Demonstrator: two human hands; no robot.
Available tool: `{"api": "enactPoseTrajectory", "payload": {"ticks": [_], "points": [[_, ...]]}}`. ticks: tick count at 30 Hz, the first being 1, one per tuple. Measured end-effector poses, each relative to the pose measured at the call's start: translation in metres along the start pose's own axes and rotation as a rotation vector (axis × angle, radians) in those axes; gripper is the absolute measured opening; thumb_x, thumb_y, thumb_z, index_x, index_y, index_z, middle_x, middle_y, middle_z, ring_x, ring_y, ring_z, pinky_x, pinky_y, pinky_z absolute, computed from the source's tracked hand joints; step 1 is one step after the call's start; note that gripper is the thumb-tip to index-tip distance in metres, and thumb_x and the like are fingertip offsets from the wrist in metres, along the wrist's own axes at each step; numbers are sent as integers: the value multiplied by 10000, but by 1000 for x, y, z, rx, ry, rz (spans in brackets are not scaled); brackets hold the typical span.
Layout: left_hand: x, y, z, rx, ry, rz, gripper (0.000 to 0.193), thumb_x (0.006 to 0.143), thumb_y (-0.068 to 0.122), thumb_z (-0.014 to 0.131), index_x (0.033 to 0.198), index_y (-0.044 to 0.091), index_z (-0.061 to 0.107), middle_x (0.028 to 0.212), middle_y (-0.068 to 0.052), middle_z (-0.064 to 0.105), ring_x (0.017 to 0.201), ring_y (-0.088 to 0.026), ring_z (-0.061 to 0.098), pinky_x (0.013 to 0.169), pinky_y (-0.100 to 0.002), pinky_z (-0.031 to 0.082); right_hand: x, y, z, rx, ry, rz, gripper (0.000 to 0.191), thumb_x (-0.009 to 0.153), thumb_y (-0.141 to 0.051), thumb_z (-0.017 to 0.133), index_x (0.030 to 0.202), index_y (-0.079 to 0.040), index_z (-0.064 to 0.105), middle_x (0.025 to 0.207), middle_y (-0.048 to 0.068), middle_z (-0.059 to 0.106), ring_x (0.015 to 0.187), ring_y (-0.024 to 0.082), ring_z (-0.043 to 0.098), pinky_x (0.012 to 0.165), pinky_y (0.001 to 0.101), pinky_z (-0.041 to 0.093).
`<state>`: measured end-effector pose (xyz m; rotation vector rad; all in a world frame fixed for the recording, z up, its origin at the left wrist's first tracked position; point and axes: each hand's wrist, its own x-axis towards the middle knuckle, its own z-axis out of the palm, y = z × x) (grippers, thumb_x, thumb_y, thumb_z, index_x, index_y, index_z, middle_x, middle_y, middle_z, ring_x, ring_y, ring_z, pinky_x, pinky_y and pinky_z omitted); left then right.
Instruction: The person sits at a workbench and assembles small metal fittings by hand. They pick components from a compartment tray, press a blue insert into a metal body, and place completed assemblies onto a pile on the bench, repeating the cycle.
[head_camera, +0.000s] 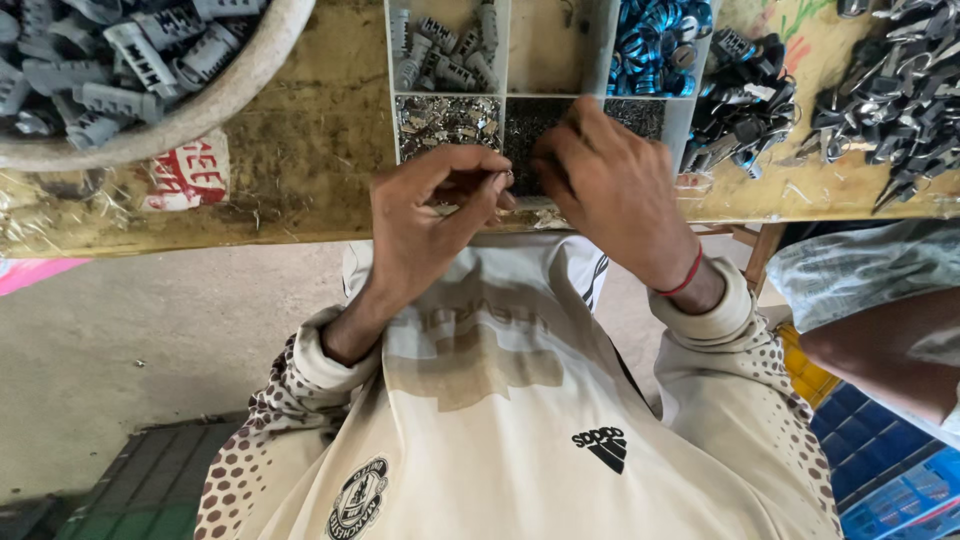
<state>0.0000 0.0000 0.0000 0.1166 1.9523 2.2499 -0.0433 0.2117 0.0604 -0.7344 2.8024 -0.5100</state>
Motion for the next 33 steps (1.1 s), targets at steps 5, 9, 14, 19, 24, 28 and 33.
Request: {"api": "enactPoseTrajectory", "payload": {"ticks": [5,9,14,19,24,28,33], "points": [[6,14,1,62,10,40,217,1005,-77,682,1204,3,714,1055,-90,752,902,-130,765,745,-245,650,3,-1,6,23,13,-37,147,976,-173,751,1036,-58,681,1042,111,566,797,303,671,654,427,522],[9,18,2,34,7,7,165,1006,-85,672,1142,-6,722,1024,-84,753,896,-120,769,753,-233,660,-2,1,4,77,46,-26,116,999,-142,744,1046,-58,679,1060,111,566,775,291,673,657,416,524],[9,19,1,63,-10,15,151,1006,-83,678,1134,-12,714,1035,-90,744,892,-119,758,765,-236,654,-1,-1,7,42,32,-56,160,982,-180,756,1042,-58,670,1031,107,553,802,297,681,662,423,524],[6,19,2,37,0,-2,143,1014,-89,668,1130,-16,712,1029,-95,737,891,-126,757,778,-241,662,-4,2,5,115,59,-13,128,983,-121,768,1049,-54,681,1073,112,588,813,291,673,665,412,527],[5,17,8,24,-26,20,157,1011,-78,670,1147,-10,710,1041,-102,745,907,-140,769,771,-237,656,-15,17,-1,503,121,20,199,952,41,788,1118,-20,696,1171,108,596,953,202,650,731,333,526],[9,11,24,-27,-54,28,183,1019,-26,697,1197,9,712,1062,-101,756,903,-137,781,767,-238,682,-28,26,7,1103,40,68,160,977,12,777,1110,-16,694,1177,59,580,934,92,606,725,233,526],[12,7,30,-234,-122,-68,185,1028,-16,698,1208,17,725,1027,-100,742,882,-143,775,728,-254,690,-42,33,18,1402,35,116,103,1038,-29,744,1077,38,677,1180,62,584,1000,78,600,868,204,514]]}}
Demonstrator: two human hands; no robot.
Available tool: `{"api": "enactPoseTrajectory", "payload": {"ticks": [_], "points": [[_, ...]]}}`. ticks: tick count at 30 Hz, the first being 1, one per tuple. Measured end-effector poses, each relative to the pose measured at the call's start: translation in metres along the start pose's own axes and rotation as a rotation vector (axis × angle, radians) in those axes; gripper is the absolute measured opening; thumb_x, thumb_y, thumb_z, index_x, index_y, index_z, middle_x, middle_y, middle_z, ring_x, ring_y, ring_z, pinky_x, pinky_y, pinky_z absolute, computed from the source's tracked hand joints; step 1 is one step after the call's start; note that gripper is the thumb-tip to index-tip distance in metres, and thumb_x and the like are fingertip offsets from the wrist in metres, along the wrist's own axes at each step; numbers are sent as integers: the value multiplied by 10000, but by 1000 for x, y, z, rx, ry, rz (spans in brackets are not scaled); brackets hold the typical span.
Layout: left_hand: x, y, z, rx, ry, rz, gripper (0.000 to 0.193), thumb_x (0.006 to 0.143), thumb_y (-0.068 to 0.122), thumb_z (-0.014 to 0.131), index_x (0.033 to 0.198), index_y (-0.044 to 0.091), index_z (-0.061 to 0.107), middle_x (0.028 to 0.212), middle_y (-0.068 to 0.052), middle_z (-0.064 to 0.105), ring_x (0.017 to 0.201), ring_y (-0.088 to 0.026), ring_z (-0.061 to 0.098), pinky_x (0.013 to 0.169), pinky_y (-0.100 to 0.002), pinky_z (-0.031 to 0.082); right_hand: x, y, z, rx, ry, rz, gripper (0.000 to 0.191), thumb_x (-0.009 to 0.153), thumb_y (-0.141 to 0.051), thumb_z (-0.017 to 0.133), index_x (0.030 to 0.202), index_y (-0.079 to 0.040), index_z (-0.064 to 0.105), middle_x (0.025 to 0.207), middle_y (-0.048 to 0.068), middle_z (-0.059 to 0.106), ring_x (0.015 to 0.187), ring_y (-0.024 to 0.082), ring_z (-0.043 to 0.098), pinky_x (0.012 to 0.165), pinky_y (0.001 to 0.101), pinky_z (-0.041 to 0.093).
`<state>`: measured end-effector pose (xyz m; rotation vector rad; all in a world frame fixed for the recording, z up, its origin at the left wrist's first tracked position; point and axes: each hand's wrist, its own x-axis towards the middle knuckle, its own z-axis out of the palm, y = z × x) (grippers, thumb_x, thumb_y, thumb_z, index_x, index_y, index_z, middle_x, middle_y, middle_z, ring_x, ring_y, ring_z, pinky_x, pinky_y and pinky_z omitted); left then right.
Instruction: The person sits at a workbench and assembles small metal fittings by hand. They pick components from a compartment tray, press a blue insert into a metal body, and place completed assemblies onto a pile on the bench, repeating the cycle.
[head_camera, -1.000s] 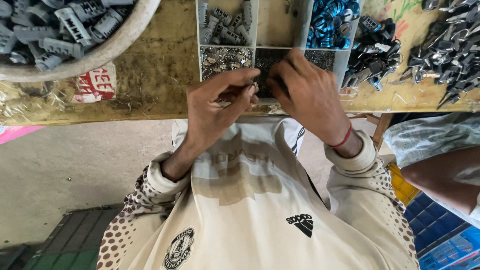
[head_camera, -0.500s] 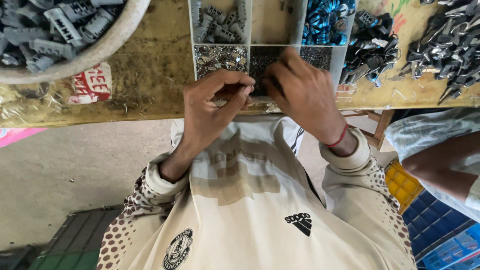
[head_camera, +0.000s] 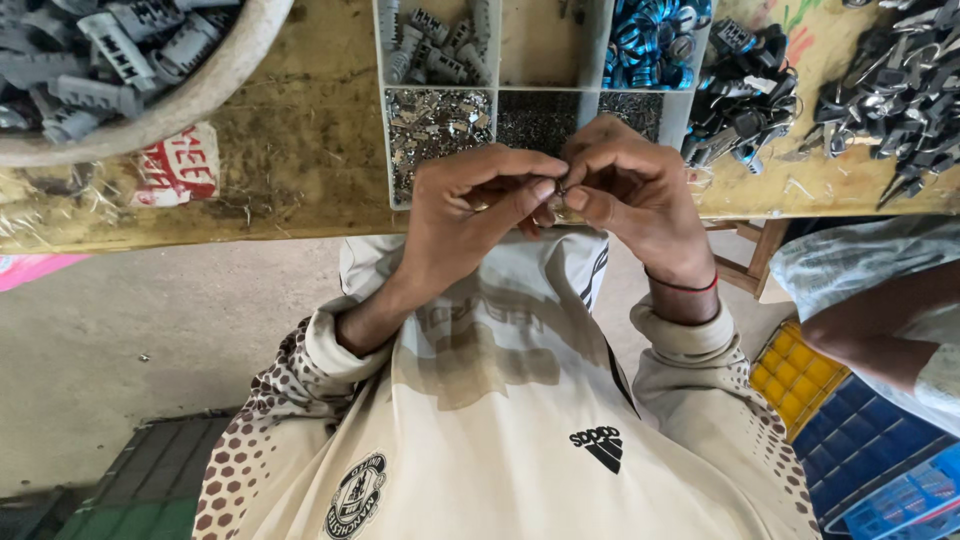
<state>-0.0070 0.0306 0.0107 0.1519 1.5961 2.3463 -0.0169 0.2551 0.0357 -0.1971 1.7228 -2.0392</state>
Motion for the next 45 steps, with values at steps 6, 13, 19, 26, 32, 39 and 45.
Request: {"api": "enactPoseTrajectory", "payload": {"ticks": [6,13,19,26,32,39,45], "points": [[2,0,-4,-82,-90,77,211,1049,-40,680,1233,52,728,1013,-76,714,780,-109,727,671,-225,645,4,3,-1,108,-13,113,134,1003,-36,737,1095,52,694,1077,92,613,780,77,560,684,193,462],[2,7,-9,-44,-157,27,233,1040,-86,662,1207,61,734,1009,-65,719,845,-117,731,720,-248,648,6,-3,-5,97,-135,83,120,1010,-46,735,1083,40,692,1107,94,619,956,126,620,865,264,517],[8,20,-17,109,-273,79,273,1011,-122,678,1201,68,730,1072,-67,721,905,-129,746,777,-247,669,7,-10,-8,-313,-150,-45,145,944,-21,778,1040,21,677,1090,95,641,905,137,603,772,256,486],[16,23,-20,214,-314,73,236,978,-72,723,1167,70,739,1045,-65,751,853,-124,758,759,-241,686,4,-20,-1,-709,-80,-193,224,898,55,829,1058,-3,683,1086,111,642,869,165,661,707,274,541],[13,23,-9,521,-151,104,257,958,21,770,1201,66,697,1019,-65,768,857,-135,774,723,-249,654,5,-23,5,-856,-34,-260,252,913,63,832,1105,-2,682,1114,121,635,890,178,689,743,295,587],[15,23,-6,555,-149,116,121,988,15,737,1091,-3,676,995,-92,734,838,-127,752,710,-244,643,5,-22,3,-842,40,-239,342,937,62,836,1196,-19,629,1182,127,620,940,172,715,788,299,613],[21,20,-11,216,-167,-151,64,956,9,726,1015,-2,705,849,-25,734,746,-26,682,642,-179,569,11,-13,-5,-403,-48,-13,328,988,108,722,1271,7,591,1255,97,558,1052,134,672,892,254,569]]}}
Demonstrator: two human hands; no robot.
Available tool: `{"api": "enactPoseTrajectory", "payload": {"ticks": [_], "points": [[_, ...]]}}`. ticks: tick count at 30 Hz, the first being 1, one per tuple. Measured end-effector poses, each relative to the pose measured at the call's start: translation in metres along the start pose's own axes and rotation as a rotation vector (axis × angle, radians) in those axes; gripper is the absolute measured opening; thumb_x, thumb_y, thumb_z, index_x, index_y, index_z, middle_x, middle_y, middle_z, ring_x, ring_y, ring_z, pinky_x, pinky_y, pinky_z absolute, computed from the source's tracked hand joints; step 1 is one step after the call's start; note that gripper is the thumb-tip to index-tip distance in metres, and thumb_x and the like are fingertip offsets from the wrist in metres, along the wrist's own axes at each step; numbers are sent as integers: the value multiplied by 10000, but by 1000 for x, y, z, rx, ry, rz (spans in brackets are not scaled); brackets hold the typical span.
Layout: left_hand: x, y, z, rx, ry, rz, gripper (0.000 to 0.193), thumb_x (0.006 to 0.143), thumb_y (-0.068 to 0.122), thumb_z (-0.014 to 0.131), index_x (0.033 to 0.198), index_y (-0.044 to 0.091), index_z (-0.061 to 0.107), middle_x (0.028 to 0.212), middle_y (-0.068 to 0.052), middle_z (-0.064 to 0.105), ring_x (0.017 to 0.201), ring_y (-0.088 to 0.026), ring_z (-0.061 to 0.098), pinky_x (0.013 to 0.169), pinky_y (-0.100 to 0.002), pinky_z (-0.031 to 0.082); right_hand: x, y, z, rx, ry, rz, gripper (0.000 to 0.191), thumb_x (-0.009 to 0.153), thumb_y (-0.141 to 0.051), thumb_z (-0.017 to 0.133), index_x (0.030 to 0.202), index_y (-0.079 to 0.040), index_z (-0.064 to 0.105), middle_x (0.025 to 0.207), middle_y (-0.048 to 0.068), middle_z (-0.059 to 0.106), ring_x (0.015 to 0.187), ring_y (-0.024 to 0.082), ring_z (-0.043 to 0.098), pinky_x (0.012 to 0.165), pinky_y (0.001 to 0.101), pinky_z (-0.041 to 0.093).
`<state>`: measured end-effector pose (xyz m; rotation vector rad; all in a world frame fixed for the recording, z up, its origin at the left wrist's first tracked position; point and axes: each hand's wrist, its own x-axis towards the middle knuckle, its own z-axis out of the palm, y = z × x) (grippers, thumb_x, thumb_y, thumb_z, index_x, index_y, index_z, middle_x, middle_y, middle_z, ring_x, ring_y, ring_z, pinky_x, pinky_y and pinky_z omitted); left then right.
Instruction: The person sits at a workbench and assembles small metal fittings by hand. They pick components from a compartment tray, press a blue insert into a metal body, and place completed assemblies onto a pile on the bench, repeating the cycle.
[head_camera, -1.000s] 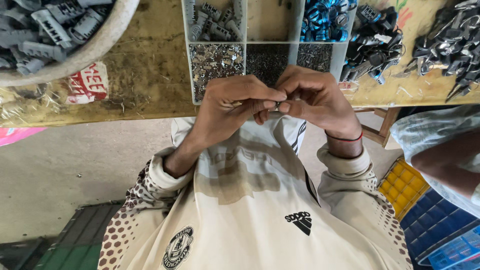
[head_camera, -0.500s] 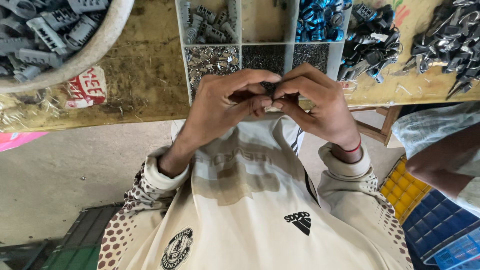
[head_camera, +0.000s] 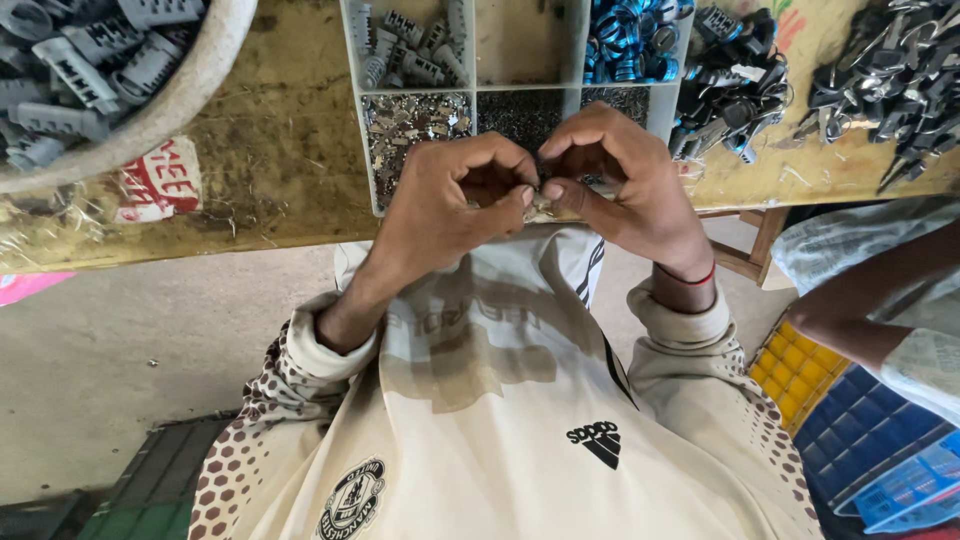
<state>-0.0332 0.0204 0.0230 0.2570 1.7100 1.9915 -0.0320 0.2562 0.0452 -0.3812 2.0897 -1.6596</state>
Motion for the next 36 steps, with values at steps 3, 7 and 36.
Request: {"api": "enactPoseTrajectory", "payload": {"ticks": [3,7,36], "points": [[-1,-2,-1,3,16,-30,70,936,4,734,1002,-2,713,802,-21,722,677,-26,662,582,-175,545,-2,8,0,53,-9,46,305,994,104,711,1259,17,587,1246,69,558,1063,111,651,906,239,567],[0,-7,-2,-4,27,14,57,962,3,729,1016,-10,718,812,-33,732,697,-37,688,593,-188,568,-5,20,3,111,35,21,301,1012,90,723,1265,13,580,1237,55,569,1028,89,634,876,235,551],[-8,-20,1,-201,249,216,74,1076,-30,628,1144,-46,655,979,-92,693,766,-105,694,596,-221,604,-10,-11,-20,-1101,55,95,132,941,-208,821,1001,-124,738,966,71,618,784,287,656,675,420,501]]}}
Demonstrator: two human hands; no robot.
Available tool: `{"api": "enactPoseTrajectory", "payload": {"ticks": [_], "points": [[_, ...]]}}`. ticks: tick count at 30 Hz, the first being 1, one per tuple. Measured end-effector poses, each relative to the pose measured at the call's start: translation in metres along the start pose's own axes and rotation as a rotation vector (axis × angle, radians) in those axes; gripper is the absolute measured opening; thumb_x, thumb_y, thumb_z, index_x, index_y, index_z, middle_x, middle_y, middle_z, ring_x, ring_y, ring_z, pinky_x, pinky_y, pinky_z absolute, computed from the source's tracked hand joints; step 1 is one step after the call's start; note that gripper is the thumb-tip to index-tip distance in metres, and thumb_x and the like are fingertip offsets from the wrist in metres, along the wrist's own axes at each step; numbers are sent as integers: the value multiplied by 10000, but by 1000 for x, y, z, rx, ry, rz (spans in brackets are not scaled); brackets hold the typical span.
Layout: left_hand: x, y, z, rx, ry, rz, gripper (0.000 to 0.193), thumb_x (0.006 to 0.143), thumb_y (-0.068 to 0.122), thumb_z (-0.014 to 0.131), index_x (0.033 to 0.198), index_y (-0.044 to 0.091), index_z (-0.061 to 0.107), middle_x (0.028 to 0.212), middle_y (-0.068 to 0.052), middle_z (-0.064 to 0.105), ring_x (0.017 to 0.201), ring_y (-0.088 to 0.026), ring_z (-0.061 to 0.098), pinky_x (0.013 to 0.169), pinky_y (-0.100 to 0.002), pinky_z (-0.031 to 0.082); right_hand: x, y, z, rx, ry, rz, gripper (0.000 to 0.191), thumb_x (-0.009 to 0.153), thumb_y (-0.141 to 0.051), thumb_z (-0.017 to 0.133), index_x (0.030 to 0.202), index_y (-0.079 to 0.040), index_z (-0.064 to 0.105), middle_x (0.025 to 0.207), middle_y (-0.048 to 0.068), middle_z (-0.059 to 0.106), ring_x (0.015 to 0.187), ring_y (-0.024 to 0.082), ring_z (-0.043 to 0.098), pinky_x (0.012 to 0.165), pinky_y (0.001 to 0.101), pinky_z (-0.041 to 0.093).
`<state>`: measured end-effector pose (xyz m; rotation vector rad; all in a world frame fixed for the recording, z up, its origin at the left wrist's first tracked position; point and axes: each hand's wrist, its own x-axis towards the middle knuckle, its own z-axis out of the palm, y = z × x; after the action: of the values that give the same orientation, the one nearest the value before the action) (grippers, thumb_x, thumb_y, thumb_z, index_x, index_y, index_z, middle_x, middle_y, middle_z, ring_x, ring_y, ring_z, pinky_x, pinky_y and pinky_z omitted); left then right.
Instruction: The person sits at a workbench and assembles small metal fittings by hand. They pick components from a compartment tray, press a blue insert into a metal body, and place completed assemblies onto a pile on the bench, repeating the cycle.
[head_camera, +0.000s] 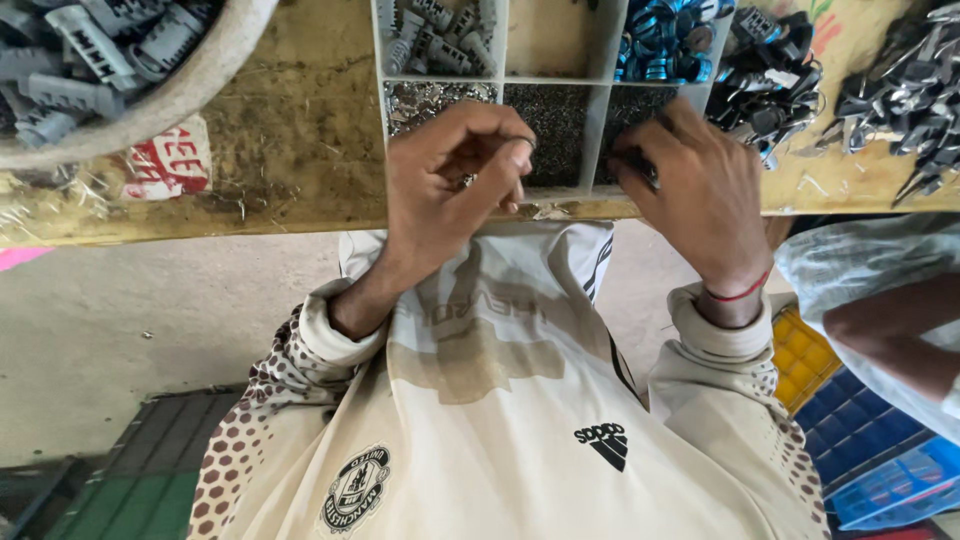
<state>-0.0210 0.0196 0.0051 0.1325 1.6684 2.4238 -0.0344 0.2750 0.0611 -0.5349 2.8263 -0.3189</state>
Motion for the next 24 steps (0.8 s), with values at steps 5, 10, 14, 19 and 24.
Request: {"api": "enactPoseTrajectory", "payload": {"ticks": [5,10,14,19,24], "points": [[-2,-7,-6,-110,122,87,93,1079,-26,603,1155,-33,656,916,-117,713,681,-126,707,554,-256,635,-5,5,1,187,116,69,95,995,-76,789,1028,-60,701,1001,83,646,786,248,682,652,391,508],[-7,-7,-7,33,91,135,82,1065,-19,620,1134,-17,664,910,-118,714,656,-125,690,542,-243,597,-9,10,9,282,277,24,136,990,56,805,1033,-20,701,1012,106,653,782,196,656,656,333,490],[-7,0,7,393,-31,215,73,1070,18,637,1133,12,673,965,-110,720,781,-125,704,643,-231,600,-7,-1,20,1092,257,-10,142,968,77,740,1058,-14,677,1047,95,673,733,82,632,582,219,518],[-14,15,27,-66,-132,-183,114,1096,43,604,1174,-34,637,975,-76,689,804,-82,667,694,-233,590,-19,-32,29,1000,322,-67,187,942,82,760,1078,18,649,1128,122,618,874,118,657,724,219,587],[-15,21,25,-181,-157,-246,149,1116,84,608,1188,-44,629,975,-73,690,830,-90,671,736,-244,601,-23,-37,21,1080,206,23,163,921,60,769,1049,29,674,1121,118,627,858,102,676,678,201,575]]}}
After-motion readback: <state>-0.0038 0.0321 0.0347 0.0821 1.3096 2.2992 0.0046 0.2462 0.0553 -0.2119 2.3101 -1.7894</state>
